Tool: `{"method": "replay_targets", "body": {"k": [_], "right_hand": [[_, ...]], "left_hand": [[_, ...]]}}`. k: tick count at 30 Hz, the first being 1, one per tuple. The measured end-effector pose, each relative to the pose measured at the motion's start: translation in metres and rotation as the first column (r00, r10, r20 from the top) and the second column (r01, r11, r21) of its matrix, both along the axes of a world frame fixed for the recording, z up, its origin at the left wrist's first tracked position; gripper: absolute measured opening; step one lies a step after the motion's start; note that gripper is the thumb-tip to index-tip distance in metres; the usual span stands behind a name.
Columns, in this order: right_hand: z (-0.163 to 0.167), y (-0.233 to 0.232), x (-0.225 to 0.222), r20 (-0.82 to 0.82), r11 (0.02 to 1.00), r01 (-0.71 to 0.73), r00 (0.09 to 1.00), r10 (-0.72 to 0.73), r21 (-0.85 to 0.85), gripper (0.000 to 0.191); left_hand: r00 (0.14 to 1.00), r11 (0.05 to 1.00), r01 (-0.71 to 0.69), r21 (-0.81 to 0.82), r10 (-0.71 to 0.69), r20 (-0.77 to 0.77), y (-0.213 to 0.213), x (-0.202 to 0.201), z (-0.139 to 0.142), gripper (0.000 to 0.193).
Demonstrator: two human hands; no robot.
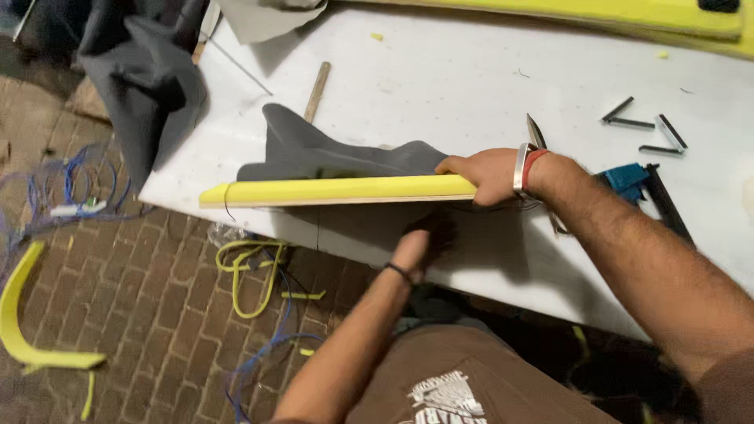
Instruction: The person staples white fabric onto a wooden board with a pneumatic staple gun, then flips the cushion to show the finished side. They then place a yellow foam pad on the board, cover it with grey fabric, and use a long needle to pull the fabric taut before stapling it to the board.
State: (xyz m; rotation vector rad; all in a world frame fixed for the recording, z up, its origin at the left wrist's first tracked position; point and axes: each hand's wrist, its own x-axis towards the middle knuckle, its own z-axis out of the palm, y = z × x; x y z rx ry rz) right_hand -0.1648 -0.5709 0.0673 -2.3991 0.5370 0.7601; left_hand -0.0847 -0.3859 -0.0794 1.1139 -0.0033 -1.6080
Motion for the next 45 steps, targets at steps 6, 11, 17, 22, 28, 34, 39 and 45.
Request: {"method": "replay_targets", "body": {"k": [6, 11, 17, 22, 28, 34, 39, 45], "right_hand": [[-0.002, 0.005, -0.014, 0.029, 0.998, 0.048, 0.998, -0.047, -0.039, 0.082], [0.008, 0.012, -0.016, 0.057, 0.997, 0.069, 0.996, -0.066, -0.044, 0.08], [0.022, 0.024, -0.016, -0.098, 0.986, 0.164, 0.981, -0.166, -0.031, 0.098], [0.02, 0.025, -0.011, -0.112, 0.983, 0.18, 0.977, -0.181, -0.02, 0.103], [0.011, 0.023, -0.013, -0.112, 0.977, 0.205, 0.971, -0.21, -0.055, 0.102], [0.002, 0.022, -0.02, -0.058, 0.981, 0.181, 0.981, -0.185, -0.065, 0.1], [-0.006, 0.021, -0.023, -0.002, 0.984, 0.165, 0.986, -0.166, -0.065, 0.099], [0.0, 0.041, -0.035, 0.135, 0.992, 0.127, 0.982, -0.129, 0.017, 0.09]], "left_hand": [[0.961, 0.963, -0.236, -0.131, 0.211, -0.179, -0.02, -0.038, -0.032, 0.027], [0.85, 0.904, -0.355, -0.24, 0.205, -0.484, 0.008, -0.021, -0.047, 0.025], [0.968, 0.94, -0.151, -0.305, 0.078, -0.237, 0.036, -0.009, -0.063, 0.025], [0.948, 0.846, 0.237, -0.477, -0.096, 0.302, 0.068, 0.009, -0.043, 0.027], [-0.28, 0.735, 0.676, 0.051, 0.192, 0.941, 0.112, 0.019, 0.04, 0.034], [-0.187, 0.439, 0.898, 0.021, 0.338, 0.922, 0.103, 0.015, 0.067, 0.022], [-0.212, 0.298, 0.951, 0.082, 0.437, 0.874, 0.098, 0.005, 0.048, 0.015], [-0.146, 0.332, 0.942, 0.04, 0.3, 0.943, 0.094, -0.019, 0.08, 0.025]]}}
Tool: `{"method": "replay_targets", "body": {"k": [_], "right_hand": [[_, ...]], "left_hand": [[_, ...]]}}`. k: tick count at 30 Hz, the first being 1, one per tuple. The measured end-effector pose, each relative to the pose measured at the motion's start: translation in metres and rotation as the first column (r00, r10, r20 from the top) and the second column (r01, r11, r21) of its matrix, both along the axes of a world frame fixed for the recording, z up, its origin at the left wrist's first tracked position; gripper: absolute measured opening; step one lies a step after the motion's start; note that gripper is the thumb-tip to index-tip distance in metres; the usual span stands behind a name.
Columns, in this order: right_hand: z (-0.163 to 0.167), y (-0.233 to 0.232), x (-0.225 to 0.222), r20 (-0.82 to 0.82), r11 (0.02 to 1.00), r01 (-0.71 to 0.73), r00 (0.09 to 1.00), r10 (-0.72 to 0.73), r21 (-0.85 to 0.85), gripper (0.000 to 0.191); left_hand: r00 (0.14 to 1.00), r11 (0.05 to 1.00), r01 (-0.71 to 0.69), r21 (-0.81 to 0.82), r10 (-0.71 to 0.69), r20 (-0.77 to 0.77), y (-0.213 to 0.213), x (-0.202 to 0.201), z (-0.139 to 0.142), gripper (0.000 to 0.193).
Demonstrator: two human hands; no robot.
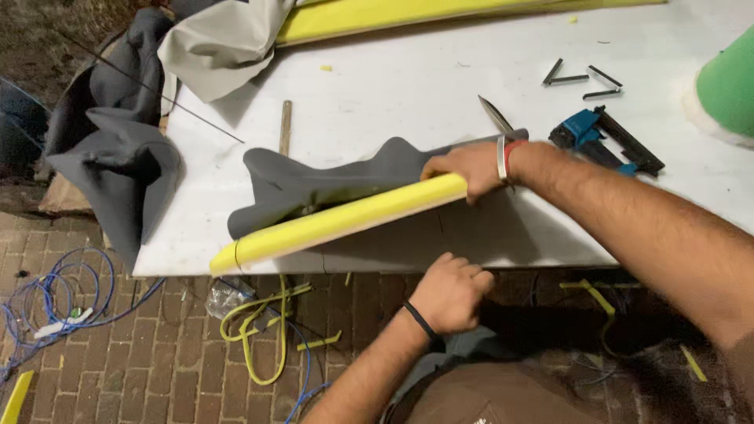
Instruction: The person staples white fabric onto a wooden board with a pneumatic staple gun, then flips the cushion to show the finished side. They then place a yellow foam pad on the board, cover it with grey fabric, and use a long needle to pull the fabric taut before stapling it to the board.
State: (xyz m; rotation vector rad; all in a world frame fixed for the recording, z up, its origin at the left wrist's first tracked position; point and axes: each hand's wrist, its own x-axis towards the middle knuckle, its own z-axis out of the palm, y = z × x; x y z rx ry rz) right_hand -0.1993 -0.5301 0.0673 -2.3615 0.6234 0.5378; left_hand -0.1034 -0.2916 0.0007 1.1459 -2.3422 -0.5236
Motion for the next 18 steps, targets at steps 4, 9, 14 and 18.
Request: {"method": "replay_targets", "body": {"k": [4, 9, 14, 18], "right_hand": [[-0.005, 0.027, -0.008, -0.069, 0.996, -0.031, 0.997, 0.025, -0.088, 0.086], [-0.017, 0.041, -0.019, 0.02, 0.989, -0.049, 0.998, 0.053, -0.139, 0.084], [-0.001, 0.019, 0.001, 0.013, 0.999, 0.0, 1.0, 0.0, -0.046, 0.075], [0.003, -0.01, 0.006, 0.196, 0.961, 0.086, 0.98, -0.034, -0.263, 0.06]], "left_hand": [[0.991, 0.997, -0.074, 0.019, 0.076, -0.113, 0.015, -0.007, 0.03, 0.017], [0.921, 0.986, -0.147, 0.078, 0.165, -0.352, -0.021, 0.026, 0.027, 0.021], [0.307, 0.855, -0.334, 0.397, 0.497, -0.812, -0.129, 0.078, 0.001, 0.033], [0.125, 0.724, -0.328, 0.607, 0.67, -0.732, -0.173, 0.111, 0.011, 0.034]]}}
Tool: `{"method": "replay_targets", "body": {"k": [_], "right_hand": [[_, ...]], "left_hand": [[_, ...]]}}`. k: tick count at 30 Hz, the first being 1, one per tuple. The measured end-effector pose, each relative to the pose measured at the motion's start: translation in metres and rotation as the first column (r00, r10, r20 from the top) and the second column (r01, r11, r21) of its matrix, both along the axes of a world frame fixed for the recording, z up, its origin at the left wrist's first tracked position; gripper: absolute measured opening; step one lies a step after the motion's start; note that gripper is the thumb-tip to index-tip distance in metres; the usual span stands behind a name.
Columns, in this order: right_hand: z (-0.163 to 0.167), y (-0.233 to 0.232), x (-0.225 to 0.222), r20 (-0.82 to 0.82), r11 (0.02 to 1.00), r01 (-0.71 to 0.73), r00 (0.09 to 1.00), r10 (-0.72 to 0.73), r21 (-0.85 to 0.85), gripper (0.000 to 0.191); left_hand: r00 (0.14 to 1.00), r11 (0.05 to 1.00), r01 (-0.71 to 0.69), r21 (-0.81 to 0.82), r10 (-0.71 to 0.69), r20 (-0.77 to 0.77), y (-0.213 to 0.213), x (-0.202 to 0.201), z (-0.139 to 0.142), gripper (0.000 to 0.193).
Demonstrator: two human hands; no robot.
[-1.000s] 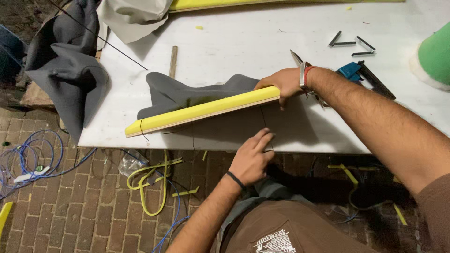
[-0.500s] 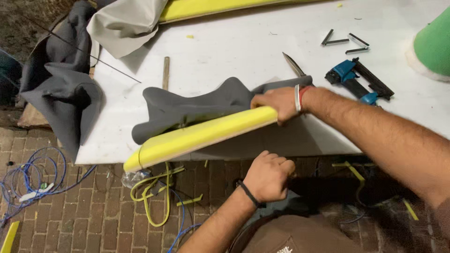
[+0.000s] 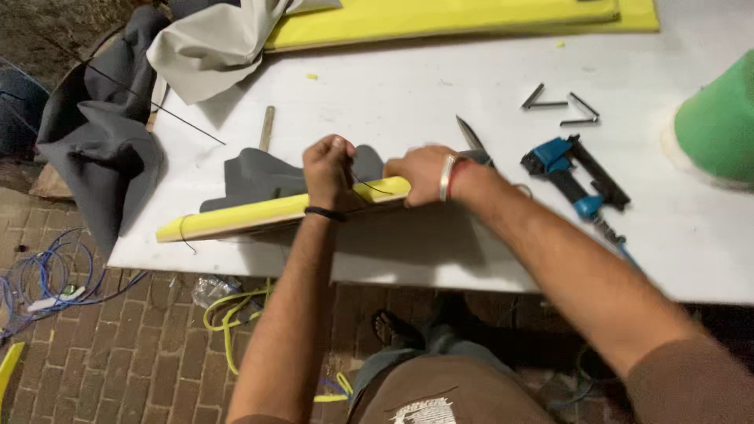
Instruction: The person staples white fabric onto a wooden board with a pneumatic staple gun, then flips the cushion to show the finished side. They then place a yellow foam pad on the board, cover it with grey fabric, and use a long needle to pull the fabric taut before stapling it to the board.
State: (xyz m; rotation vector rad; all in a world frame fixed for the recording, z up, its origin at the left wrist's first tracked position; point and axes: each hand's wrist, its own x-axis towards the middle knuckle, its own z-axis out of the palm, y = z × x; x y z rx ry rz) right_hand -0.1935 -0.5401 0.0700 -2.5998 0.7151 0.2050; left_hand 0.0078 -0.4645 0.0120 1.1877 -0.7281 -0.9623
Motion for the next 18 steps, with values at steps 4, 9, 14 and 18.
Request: {"method": "replay_targets", "body": {"k": [4, 9, 14, 18], "right_hand": [[-0.049, -0.004, -0.093, 0.838, 0.885, 0.45, 0.524, -0.153, -0.12, 0.034], [-0.115, -0.024, -0.235, 0.361, 0.47, 0.866, 0.5, -0.787, -0.172, 0.061], [-0.136, -0.041, -0.244, 0.222, 0.472, 0.879, 0.475, -0.852, -0.07, 0.085], [-0.116, -0.067, -0.237, -0.05, 0.272, 0.939, 0.288, -0.956, 0.211, 0.084]], "left_hand": [[0.997, 0.984, -0.079, 0.157, 0.08, -0.001, -0.032, 0.012, 0.028, 0.037], [0.982, 0.958, -0.189, 0.218, 0.186, 0.034, -0.07, 0.022, 0.039, 0.037], [0.982, 0.96, -0.168, 0.224, 0.183, -0.048, -0.101, 0.051, 0.033, 0.037], [0.981, 0.963, -0.151, 0.224, 0.173, -0.083, -0.118, 0.062, 0.024, 0.035]]}}
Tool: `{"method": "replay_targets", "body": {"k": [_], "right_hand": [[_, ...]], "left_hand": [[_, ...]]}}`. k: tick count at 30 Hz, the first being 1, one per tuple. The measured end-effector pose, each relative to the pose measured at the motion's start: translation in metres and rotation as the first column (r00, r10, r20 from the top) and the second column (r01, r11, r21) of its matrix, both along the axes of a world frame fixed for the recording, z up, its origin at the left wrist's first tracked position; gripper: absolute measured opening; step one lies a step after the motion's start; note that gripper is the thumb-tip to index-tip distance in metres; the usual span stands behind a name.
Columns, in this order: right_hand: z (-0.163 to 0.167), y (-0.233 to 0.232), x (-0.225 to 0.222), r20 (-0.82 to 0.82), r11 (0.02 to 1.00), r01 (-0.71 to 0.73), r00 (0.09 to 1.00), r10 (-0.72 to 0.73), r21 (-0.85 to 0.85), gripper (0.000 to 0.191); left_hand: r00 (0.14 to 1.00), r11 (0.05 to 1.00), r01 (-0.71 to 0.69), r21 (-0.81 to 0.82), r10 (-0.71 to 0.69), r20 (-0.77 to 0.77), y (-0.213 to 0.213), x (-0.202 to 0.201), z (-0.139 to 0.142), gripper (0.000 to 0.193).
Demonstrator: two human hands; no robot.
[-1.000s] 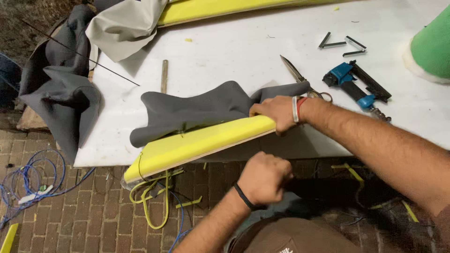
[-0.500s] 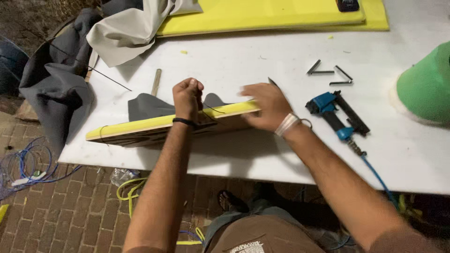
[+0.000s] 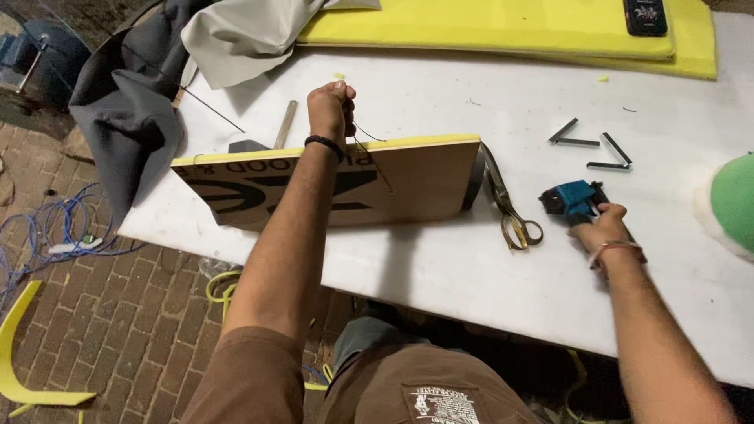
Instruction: The person staples white fabric onto a wooden board with a pneumatic staple gun, then flips the cushion to show the finished side. They then place a yellow foam pad on the board, cover it with grey fabric, and use a long needle to pull the fabric taut before stapling it to the board.
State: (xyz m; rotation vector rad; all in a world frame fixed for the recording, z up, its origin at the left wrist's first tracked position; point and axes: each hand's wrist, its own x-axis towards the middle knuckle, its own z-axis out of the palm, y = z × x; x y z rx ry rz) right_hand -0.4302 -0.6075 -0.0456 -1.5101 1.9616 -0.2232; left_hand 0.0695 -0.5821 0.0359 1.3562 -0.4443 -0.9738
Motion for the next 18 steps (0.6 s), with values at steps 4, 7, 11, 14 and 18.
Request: {"method": "replay_targets", "body": {"k": [4, 7, 11, 14, 18], "right_hand": [[0.029, 0.044, 0.019, -0.005, 0.996, -0.051, 0.999, 0.051, -0.078, 0.074], [0.038, 0.116, 0.069, 0.152, 0.997, -0.043, 0.987, 0.052, -0.062, 0.047], [0.041, 0.165, 0.169, 0.326, 0.875, -0.267, 0.852, 0.41, -0.404, 0.039], [0.044, 0.168, 0.215, 0.318, 0.875, -0.206, 0.875, 0.366, -0.438, 0.033], [0.042, 0.163, 0.238, 0.221, 0.934, -0.181, 0.941, 0.255, -0.308, 0.022]], "left_hand": [[0.999, 0.999, 0.018, 0.035, -0.016, -0.034, -0.017, 0.006, -0.014, 0.035], [0.995, 0.998, 0.026, 0.049, -0.022, -0.094, -0.031, 0.012, -0.023, 0.036], [0.962, 0.993, 0.089, 0.081, -0.065, -0.265, -0.04, 0.016, -0.032, 0.029], [0.898, 0.982, 0.136, 0.129, -0.067, -0.435, -0.036, 0.014, -0.037, 0.027], [0.848, 0.974, 0.189, 0.125, -0.097, -0.52, -0.032, 0.007, -0.044, 0.027]]}}
